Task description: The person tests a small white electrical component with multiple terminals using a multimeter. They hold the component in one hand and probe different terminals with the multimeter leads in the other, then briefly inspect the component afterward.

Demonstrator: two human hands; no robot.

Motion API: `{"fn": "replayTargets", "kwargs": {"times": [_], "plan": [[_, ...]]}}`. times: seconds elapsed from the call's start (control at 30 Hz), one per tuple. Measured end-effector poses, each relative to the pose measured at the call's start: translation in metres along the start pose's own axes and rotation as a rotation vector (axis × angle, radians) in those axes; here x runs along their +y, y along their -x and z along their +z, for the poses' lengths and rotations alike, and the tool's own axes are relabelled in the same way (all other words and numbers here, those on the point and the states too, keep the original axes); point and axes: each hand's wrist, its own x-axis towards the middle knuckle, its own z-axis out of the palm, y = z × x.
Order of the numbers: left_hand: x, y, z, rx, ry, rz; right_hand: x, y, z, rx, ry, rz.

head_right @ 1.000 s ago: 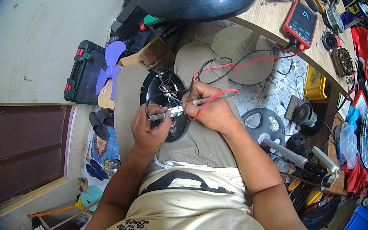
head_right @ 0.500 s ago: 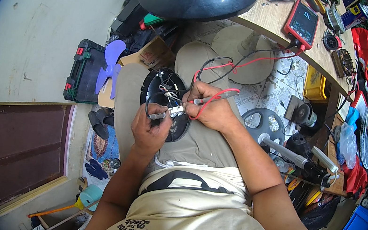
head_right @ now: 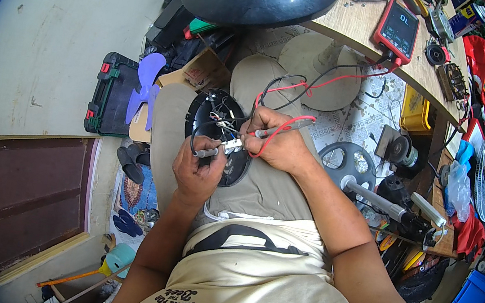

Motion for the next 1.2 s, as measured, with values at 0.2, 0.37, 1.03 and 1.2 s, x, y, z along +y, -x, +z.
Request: {"fn": "replayTargets", "kwargs": {"times": [0.2,0.37,1.03,1.2], "plan": [[0.0000,0.0002,-0.0005,-0.004,-0.006,-0.004,0.0015,-0.0011,0.0006,0.007,0.024,-0.020],[0.0016,-0.0002,-0.0014,0.017,-0.021,-0.023,0.0028,-0.0004,-0.0004,0.007,0.013,0.002],[0.0012,-0.0028,-0.0040,-0.007,-0.023,0.010,-0.0002,-0.0004,-0.0004,0.003,0.017,0.019],[0.0014,-0.0011,-0.0045,-0.018,0.006,-0.025,-0.0001,-0.0007,-0.0002,-0.010,-0.035,0.029]]}}
